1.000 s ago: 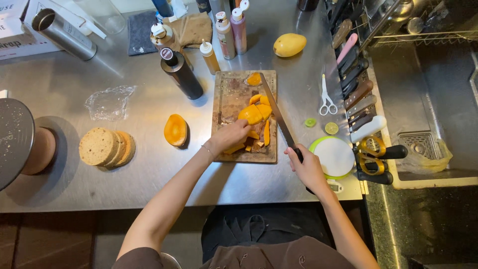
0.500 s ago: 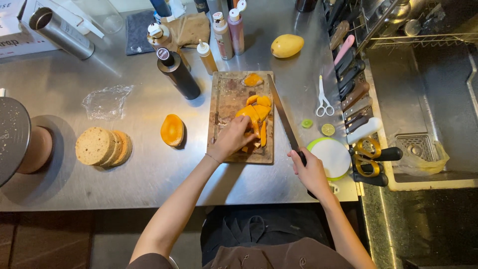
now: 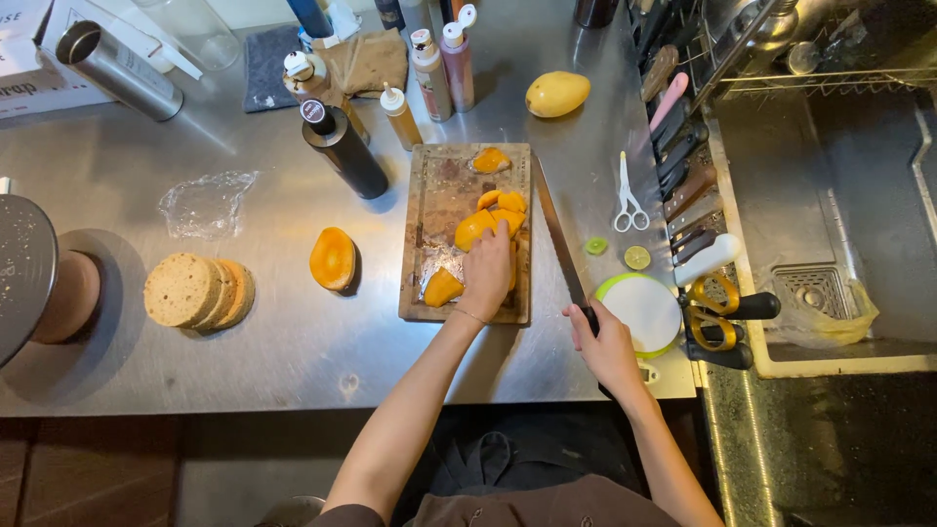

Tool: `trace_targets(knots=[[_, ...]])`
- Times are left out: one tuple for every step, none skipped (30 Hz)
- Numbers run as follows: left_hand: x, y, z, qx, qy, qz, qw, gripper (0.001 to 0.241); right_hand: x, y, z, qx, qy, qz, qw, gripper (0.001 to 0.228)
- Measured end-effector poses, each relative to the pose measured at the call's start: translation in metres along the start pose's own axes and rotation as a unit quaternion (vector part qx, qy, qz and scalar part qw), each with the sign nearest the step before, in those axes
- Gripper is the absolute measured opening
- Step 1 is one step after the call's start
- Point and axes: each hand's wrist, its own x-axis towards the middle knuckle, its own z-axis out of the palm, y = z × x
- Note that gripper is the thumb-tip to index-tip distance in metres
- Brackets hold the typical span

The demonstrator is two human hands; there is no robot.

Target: Peeling and slicing mangoes at a food preparation station.

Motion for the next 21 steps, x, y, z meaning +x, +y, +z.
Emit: trace_targets(knots=[[-0.001,-0.002,-0.009,-0.001,-0.001,-0.001,1.000,0.025,-0.002,0.000,-0.001,-0.001,0.000,0.001,1.000,0.030],[-0.002,-0.005,-0.019,-0.052,-0.004,-0.001,0.999,0.024,-0.004,0.000,-0.002,0.000,-0.001,0.000,1.000,0.031],[-0.002,-0.008,-0.029,-0.102,-0.007,-0.001,0.995,0.024,-0.005,-0.001,-0.002,0.002,-0.001,-0.001,1.000,0.031],[-0.002,-0.009,-0.035,-0.103,-0.007,0.000,0.995,0.024,-0.006,-0.001,-0.002,0.002,0.000,-0.001,1.000,0.031],[-0.003,-0.011,-0.041,-0.120,-0.026,-0.003,0.992,0.021,-0.007,-0.001,-0.002,-0.001,0.000,0.000,1.000,0.031],[-0.003,-0.013,-0.047,-0.138,-0.045,-0.006,0.989,0.022,-0.008,-0.001,-0.002,-0.004,0.001,0.000,1.000,0.031],[-0.005,-0.014,-0.045,-0.138,-0.045,-0.007,0.989,0.022,-0.008,0.001,-0.001,-0.005,0.001,0.000,1.000,0.031],[-0.007,-0.015,-0.042,-0.147,-0.037,-0.001,0.988,0.021,-0.008,0.003,0.000,0.000,0.002,-0.002,1.000,0.031],[-0.008,-0.015,-0.040,-0.157,-0.028,0.005,0.987,0.021,-0.007,0.005,0.000,0.005,0.004,-0.005,1.000,0.031],[-0.004,-0.009,-0.044,-0.157,-0.027,0.005,0.987,0.021,-0.007,0.005,0.000,0.005,0.005,-0.006,1.000,0.031],[-0.001,-0.003,-0.048,-0.139,-0.039,0.003,0.989,0.022,-0.008,0.006,-0.001,0.007,0.006,-0.007,1.000,0.031],[0.001,0.003,-0.051,-0.122,-0.052,0.001,0.991,0.024,-0.008,0.006,-0.001,0.009,0.007,-0.008,1.000,0.030],[0.003,0.000,-0.039,-0.122,-0.050,-0.001,0.991,0.024,-0.007,0.007,-0.001,0.008,0.005,-0.009,1.000,0.030],[0.005,-0.003,-0.026,-0.065,-0.054,0.036,0.996,0.018,-0.007,0.007,-0.001,0.009,0.004,-0.008,1.000,0.030],[0.006,-0.006,-0.013,-0.008,-0.057,0.072,0.996,0.017,-0.008,0.008,-0.002,0.009,0.003,-0.006,1.000,0.030],[0.006,-0.011,-0.004,-0.008,-0.056,0.069,0.996,0.017,-0.008,0.008,-0.002,0.008,0.001,-0.007,1.000,0.030],[0.007,-0.017,0.004,-0.011,-0.059,0.075,0.995,0.016,-0.008,0.008,-0.002,0.011,0.001,-0.002,1.000,0.031],[0.007,-0.022,0.013,-0.013,-0.062,0.081,0.995,0.015,-0.009,0.007,-0.003,0.015,0.002,0.002,1.000,0.031],[0.008,-0.025,0.009,-0.013,-0.061,0.079,0.995,0.015,-0.009,0.008,-0.002,0.014,0.000,0.001,1.000,0.031],[0.009,-0.029,0.004,-0.085,-0.074,0.054,0.992,0.013,-0.010,0.009,-0.002,0.018,0.000,0.011,1.000,0.031],[0.011,-0.032,-0.002,-0.157,-0.086,0.030,0.983,0.011,-0.010,0.009,-0.001,0.022,0.001,0.021,1.000,0.031]])
